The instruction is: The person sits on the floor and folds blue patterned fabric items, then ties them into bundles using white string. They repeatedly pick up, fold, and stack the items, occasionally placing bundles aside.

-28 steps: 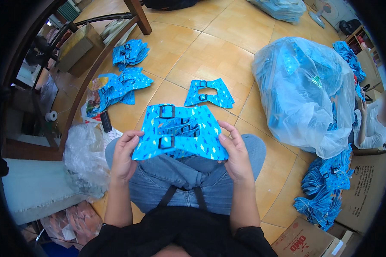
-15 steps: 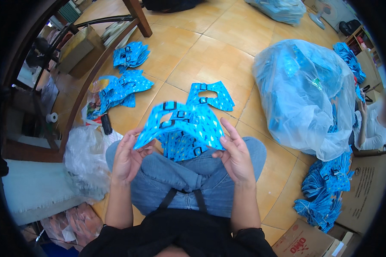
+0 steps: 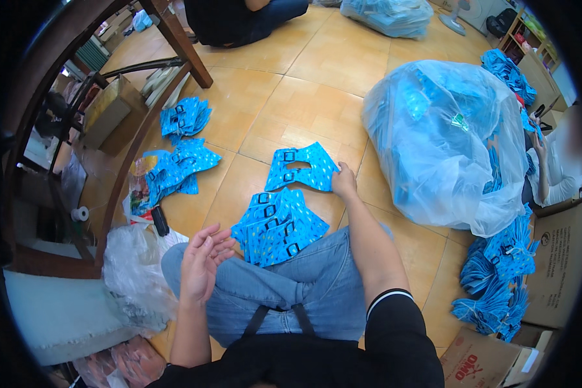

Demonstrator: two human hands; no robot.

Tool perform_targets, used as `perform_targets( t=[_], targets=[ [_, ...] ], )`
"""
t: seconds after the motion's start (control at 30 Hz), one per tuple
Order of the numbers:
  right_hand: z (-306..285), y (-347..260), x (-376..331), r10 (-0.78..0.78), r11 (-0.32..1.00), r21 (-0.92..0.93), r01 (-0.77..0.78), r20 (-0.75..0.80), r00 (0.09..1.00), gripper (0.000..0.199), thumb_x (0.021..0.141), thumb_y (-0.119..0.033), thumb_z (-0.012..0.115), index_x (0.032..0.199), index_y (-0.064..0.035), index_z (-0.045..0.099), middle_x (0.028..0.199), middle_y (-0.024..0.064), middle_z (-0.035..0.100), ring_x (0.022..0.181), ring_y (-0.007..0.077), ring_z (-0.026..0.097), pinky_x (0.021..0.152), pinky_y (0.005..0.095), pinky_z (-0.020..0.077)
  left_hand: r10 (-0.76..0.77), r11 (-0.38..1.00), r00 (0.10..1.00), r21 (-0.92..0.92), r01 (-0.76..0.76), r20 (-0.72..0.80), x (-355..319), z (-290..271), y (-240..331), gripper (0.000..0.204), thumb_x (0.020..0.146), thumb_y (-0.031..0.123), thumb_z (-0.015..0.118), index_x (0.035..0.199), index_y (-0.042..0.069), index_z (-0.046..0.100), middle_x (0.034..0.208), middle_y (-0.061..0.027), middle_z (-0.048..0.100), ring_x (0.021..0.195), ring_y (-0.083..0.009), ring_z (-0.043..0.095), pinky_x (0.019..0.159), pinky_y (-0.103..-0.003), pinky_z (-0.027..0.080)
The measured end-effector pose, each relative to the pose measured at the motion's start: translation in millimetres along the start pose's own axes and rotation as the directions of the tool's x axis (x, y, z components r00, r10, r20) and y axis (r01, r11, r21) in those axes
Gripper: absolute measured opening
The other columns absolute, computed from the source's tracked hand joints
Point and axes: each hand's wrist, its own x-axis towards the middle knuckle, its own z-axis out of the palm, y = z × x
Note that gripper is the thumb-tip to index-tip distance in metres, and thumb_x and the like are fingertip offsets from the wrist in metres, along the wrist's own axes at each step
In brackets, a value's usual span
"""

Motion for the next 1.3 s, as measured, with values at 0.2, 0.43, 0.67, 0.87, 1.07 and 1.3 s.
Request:
perform_targets(
  t=[0.2, 0.43, 0.67, 0.87, 1.07, 1.3],
  targets=[
    [5.4, -5.0, -22.3, -0.309, 0.855, -0.417, 0.307, 0.063, 0.949, 0.073, 0.078, -0.036, 0.07, 0.14, -0.0112, 0.039, 0.14, 0.0251, 0.036, 0.13, 0.038, 0.036, 0.104, 0.0466, 0.0338, -0.03, 0.999, 0.999, 0.018, 0.03, -0.024, -2.0, -2.1, -7.2, 0.033, 0.098, 0.019, 0.048, 0.125, 0.0, 0.048, 0.117, -0.0166, 0.06, 0.101, -0.022, 0.062, 0.086, -0.035, 0.051],
    [15.8, -12.3, -10.0, -0.248, 0.753, -0.582, 0.308, 0.182, 0.951, 0.095, 0.068, -0.034, 0.079, 0.146, -0.0183, 0.027, 0.144, 0.0244, 0.031, 0.134, 0.0391, 0.031, 0.108, 0.0482, 0.0294, -0.017, 0.998, 1.0, 0.058, 0.019, -0.021, -1.5, 0.4, -6.1, 0.031, 0.097, 0.02, 0.051, 0.122, 0.002, 0.051, 0.114, -0.0153, 0.062, 0.099, -0.0207, 0.063, 0.084, -0.033, 0.051],
    [3.9, -17.6, -16.0, -0.199, 0.829, -0.518, 0.21, 0.077, 0.977, 0.083, 0.074, -0.028, 0.076, 0.143, -0.012, 0.033, 0.142, 0.0225, 0.036, 0.131, 0.037, 0.038, 0.104, 0.0462, 0.0364, -0.01, 0.929, 1.0, 0.37, 0.003, 0.018, 6.2, 0.5, -48.5, 0.03, 0.096, 0.017, 0.054, 0.122, 0.001, 0.054, 0.115, -0.0128, 0.061, 0.099, -0.0173, 0.061, 0.084, -0.029, 0.049],
    [-13.8, -50.7, -70.3, -0.43, 0.891, -0.082, 0.446, 0.16, 0.889, 0.057, 0.086, -0.03, 0.065, 0.134, -0.0045, 0.047, 0.129, 0.0242, 0.051, 0.122, 0.0356, 0.048, 0.101, 0.0418, 0.0394, 0.079, 0.612, 0.989, 0.776, -0.149, 0.127, 16.0, -2.3, -95.6, 0.051, 0.088, 0.025, 0.064, 0.128, -0.003, 0.051, 0.114, -0.0159, 0.059, 0.098, -0.0239, 0.058, 0.084, -0.032, 0.047],
    [-7.9, -40.1, -144.5, -0.327, 0.896, -0.106, 0.432, 0.499, 0.802, 0.041, 0.09, -0.028, 0.058, 0.122, -0.0033, 0.057, 0.118, 0.0228, 0.059, 0.11, 0.0363, 0.057, 0.093, 0.0412, 0.0452, 0.076, 0.523, 0.987, 0.837, -0.163, 0.145, 18.7, -5.2, -115.1, 0.049, 0.087, 0.023, 0.065, 0.126, -0.004, 0.053, 0.108, -0.0173, 0.062, 0.094, -0.0219, 0.06, 0.079, -0.031, 0.048],
    [-10.3, -49.7, -150.9, -0.282, 0.953, 0.048, 0.3, 0.506, 0.815, 0.04, 0.093, -0.03, 0.056, 0.12, -0.0009, 0.058, 0.116, 0.0203, 0.061, 0.105, 0.0302, 0.059, 0.089, 0.0365, 0.0465, -0.019, 0.761, 0.988, 0.643, -0.087, 0.155, 22.7, 2.4, -109.6, 0.026, 0.094, 0.018, 0.057, 0.11, -0.002, 0.055, 0.091, -0.0024, 0.058, 0.082, -0.0102, 0.053, 0.07, -0.024, 0.043]
  ],
)
